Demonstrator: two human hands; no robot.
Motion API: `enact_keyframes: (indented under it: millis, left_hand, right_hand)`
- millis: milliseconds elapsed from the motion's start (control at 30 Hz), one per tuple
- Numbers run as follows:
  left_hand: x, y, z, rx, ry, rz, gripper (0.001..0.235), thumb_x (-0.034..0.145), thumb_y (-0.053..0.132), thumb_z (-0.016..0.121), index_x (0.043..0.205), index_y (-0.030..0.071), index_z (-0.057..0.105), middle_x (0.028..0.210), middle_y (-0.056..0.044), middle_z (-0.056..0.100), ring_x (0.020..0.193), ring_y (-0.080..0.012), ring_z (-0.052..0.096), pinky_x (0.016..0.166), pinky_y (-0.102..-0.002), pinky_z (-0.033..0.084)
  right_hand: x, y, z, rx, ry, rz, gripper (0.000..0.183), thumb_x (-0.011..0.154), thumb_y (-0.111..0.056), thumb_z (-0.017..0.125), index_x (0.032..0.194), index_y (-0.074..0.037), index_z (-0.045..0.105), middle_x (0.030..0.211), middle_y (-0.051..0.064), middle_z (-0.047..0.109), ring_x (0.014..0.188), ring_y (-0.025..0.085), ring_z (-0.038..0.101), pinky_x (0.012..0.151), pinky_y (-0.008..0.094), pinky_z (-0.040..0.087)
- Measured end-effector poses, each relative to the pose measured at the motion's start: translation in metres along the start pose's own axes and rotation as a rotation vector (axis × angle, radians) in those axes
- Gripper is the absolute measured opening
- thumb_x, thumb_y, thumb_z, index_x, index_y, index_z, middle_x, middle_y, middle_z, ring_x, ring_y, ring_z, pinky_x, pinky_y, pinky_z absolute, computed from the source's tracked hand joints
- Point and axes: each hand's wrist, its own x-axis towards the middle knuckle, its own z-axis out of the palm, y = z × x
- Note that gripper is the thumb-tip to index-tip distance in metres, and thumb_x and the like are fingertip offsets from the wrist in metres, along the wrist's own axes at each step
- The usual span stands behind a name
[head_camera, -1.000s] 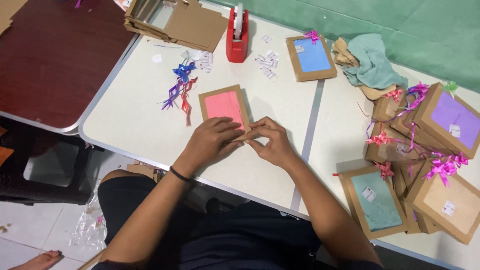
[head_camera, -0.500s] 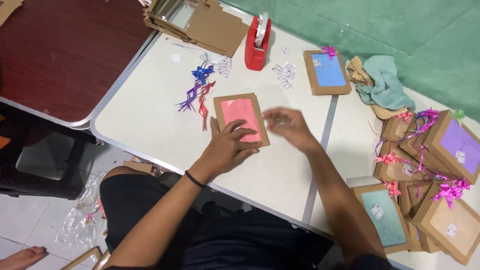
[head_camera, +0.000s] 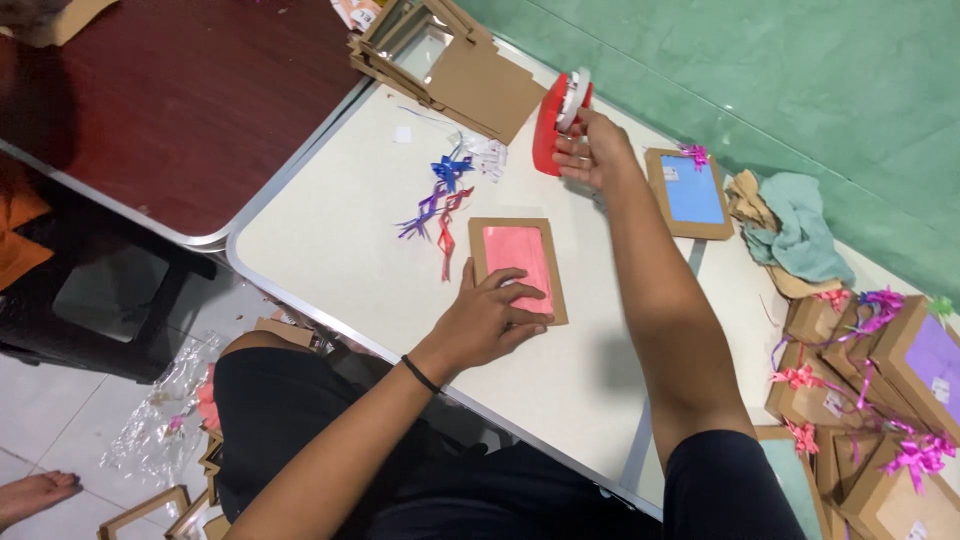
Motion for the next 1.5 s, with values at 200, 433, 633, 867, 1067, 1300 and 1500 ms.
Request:
enact_keyframes:
  millis: [200, 433, 633, 867, 1067, 1300, 1500]
  left_hand:
    - [-0.001, 0.005, -0.01, -0.053, -0.025, -0.025, 0.024, 0.096, 0.048, 0.06, 0.11, 0.038, 0.076, 0.129, 0.009, 0.068, 0.141, -0.0208, 0.043, 0.116, -0.077, 0.01]
    - [0.001, 0.003, -0.012, -0.067, -0.041, -0.025, 0.025, 0.096, 0.048, 0.059, 0.11, 0.037, 0.077, 0.128, 0.006, 0.069, 0.14, -0.0223, 0.045, 0.115, -0.077, 0.009]
    - [0.002, 0.004, -0.014, -0.088, -0.016, -0.035, 0.023, 0.096, 0.046, 0.061, 0.106, 0.035, 0.078, 0.125, 0.006, 0.071, 0.138, -0.0219, 0.047, 0.116, -0.075, 0.01]
    - [0.002, 0.007, -0.018, -0.096, -0.023, -0.05, 0.023, 0.095, 0.046, 0.061, 0.106, 0.035, 0.078, 0.125, 0.006, 0.071, 0.138, -0.0213, 0.048, 0.117, -0.074, 0.009]
    - [0.003, 0.009, -0.019, -0.099, -0.023, -0.057, 0.022, 0.096, 0.045, 0.062, 0.105, 0.034, 0.078, 0.125, 0.006, 0.072, 0.138, -0.0214, 0.049, 0.117, -0.074, 0.01]
    - [0.003, 0.01, -0.021, -0.1, -0.022, -0.05, 0.024, 0.096, 0.046, 0.061, 0.105, 0.032, 0.079, 0.124, 0.004, 0.072, 0.137, -0.023, 0.049, 0.116, -0.075, 0.01]
    - [0.002, 0.01, -0.023, -0.101, -0.027, -0.046, 0.025, 0.096, 0.046, 0.06, 0.106, 0.031, 0.079, 0.125, 0.003, 0.072, 0.137, -0.0242, 0.049, 0.115, -0.076, 0.01]
  right_hand:
    - [0.024, -0.01, 0.002, -0.117, -0.077, 0.107, 0.033, 0.094, -0.042, 0.058, 0.107, -0.011, 0.057, 0.099, 0.007, 0.078, 0.1, 0.028, 0.077, 0.089, 0.047, 0.062]
    - [0.012, -0.006, 0.004, -0.071, -0.073, 0.112, 0.03, 0.1, -0.029, 0.052, 0.121, -0.012, 0.063, 0.112, 0.004, 0.078, 0.112, 0.034, 0.072, 0.101, 0.062, 0.048]
    - [0.024, 0.001, -0.003, 0.018, 0.039, 0.074, 0.019, 0.092, -0.027, 0.067, 0.103, -0.012, 0.069, 0.085, -0.003, 0.075, 0.087, 0.023, 0.08, 0.091, 0.056, 0.059]
    - [0.02, -0.017, -0.009, 0.099, 0.021, 0.191, 0.016, 0.089, -0.028, 0.069, 0.093, -0.014, 0.074, 0.068, -0.012, 0.051, 0.06, 0.004, 0.066, 0.086, 0.044, 0.066]
    - [0.015, -0.007, -0.005, 0.048, -0.025, 0.152, 0.016, 0.095, -0.028, 0.063, 0.093, -0.014, 0.071, 0.07, -0.009, 0.051, 0.074, 0.012, 0.073, 0.087, 0.055, 0.061]
    - [-0.008, 0.033, 0.01, -0.028, 0.171, 0.015, 0.019, 0.08, -0.031, 0.076, 0.088, -0.014, 0.074, 0.065, -0.005, 0.059, 0.065, 0.014, 0.071, 0.08, 0.055, 0.062]
    - [-0.026, 0.054, 0.026, 0.162, 0.291, -0.214, 0.039, 0.077, -0.029, 0.085, 0.108, -0.008, 0.077, 0.099, 0.013, 0.064, 0.096, 0.021, 0.072, 0.082, 0.033, 0.064]
